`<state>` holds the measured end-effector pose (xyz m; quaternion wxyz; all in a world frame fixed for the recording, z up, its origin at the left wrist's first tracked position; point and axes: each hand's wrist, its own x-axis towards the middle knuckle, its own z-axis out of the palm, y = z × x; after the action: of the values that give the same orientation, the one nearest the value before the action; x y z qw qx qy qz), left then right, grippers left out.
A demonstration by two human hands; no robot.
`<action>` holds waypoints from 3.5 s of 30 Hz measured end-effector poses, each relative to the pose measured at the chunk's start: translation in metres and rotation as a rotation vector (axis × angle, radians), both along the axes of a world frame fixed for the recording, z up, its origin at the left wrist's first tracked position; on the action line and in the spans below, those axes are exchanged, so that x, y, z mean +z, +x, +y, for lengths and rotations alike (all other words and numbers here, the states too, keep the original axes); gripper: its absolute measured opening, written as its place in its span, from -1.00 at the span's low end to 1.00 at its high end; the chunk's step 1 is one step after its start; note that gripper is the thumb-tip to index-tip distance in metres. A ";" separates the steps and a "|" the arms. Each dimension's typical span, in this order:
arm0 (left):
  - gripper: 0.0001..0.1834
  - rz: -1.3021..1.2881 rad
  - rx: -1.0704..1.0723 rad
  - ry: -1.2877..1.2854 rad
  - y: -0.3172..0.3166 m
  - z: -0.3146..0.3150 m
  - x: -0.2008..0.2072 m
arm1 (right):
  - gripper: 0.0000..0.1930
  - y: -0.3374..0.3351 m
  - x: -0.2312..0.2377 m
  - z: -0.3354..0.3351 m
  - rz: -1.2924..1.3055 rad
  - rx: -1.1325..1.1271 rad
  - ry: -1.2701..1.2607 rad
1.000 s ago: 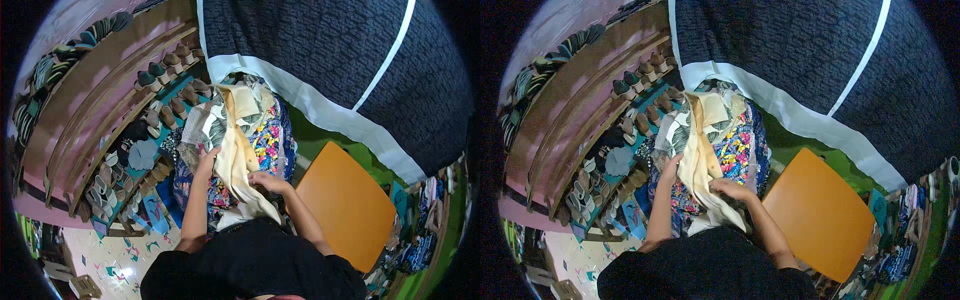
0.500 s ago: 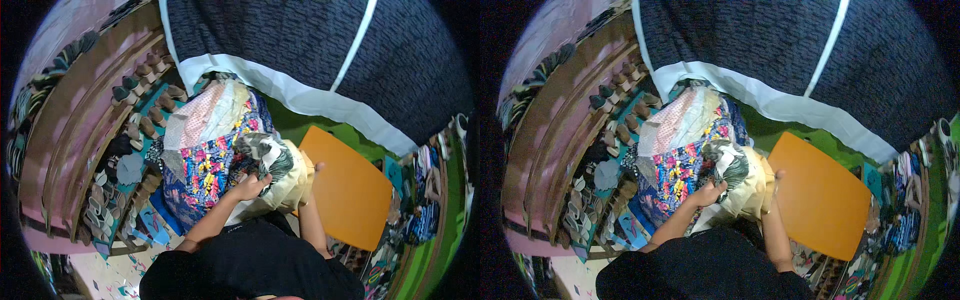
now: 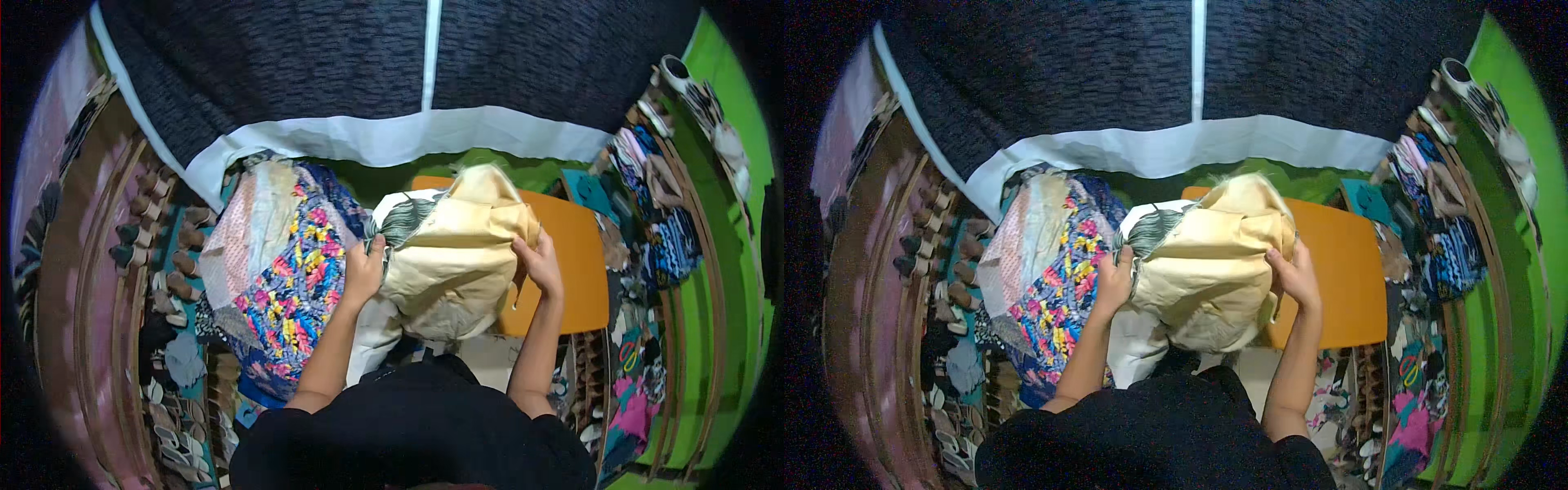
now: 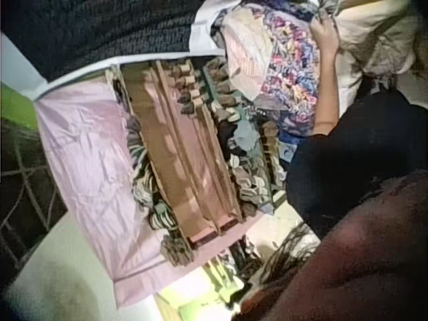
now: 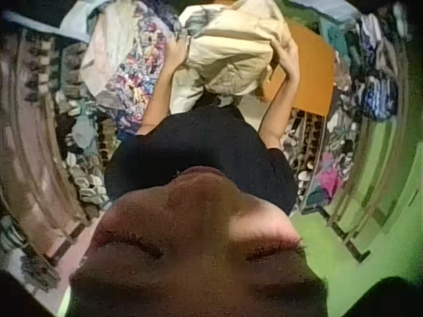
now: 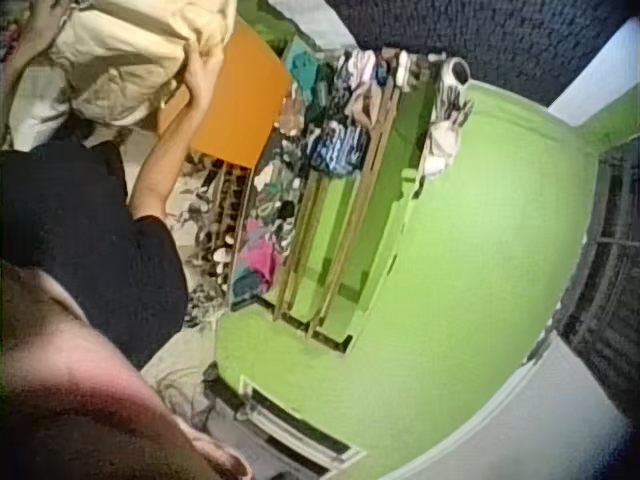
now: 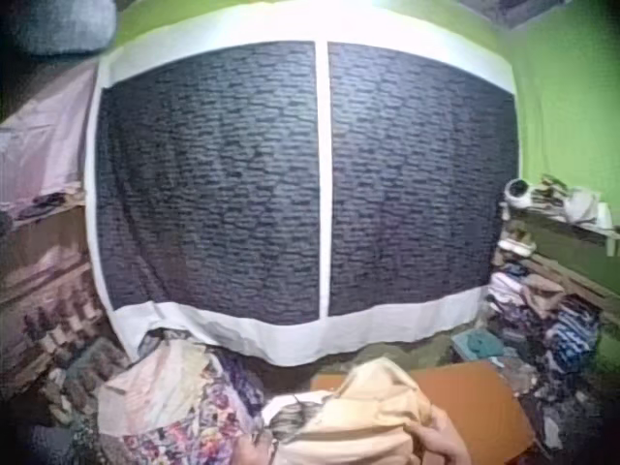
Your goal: Folding and organizing various fabric materials on a table and placing them on a shelf.
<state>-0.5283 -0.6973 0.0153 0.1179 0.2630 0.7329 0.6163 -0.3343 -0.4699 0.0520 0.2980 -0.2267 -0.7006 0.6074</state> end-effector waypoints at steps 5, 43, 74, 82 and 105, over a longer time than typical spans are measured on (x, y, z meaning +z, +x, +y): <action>-0.75 0.235 0.052 0.095 0.034 0.040 0.017 | -0.60 0.056 -0.007 0.045 -0.164 -0.110 0.124; -0.70 0.137 0.319 -0.786 0.172 0.158 -0.191 | -0.19 0.129 -0.209 0.207 -1.029 -0.245 0.302; -0.69 -0.222 0.350 -0.414 0.193 0.057 -0.227 | -0.31 0.246 -0.224 0.184 -1.140 -0.208 0.638; -0.67 -0.482 0.053 -0.269 0.218 0.054 -0.220 | -0.32 0.178 -0.236 0.156 -1.054 -0.339 0.569; -0.55 0.548 -0.185 -0.581 0.153 0.255 -0.194 | -0.42 0.112 -0.236 0.251 -0.786 -0.379 0.608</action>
<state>-0.3753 -0.4424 -0.1782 0.0425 0.4380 0.8539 0.2778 -0.2225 -0.2189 -0.1836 0.1697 -0.4633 -0.8507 0.1816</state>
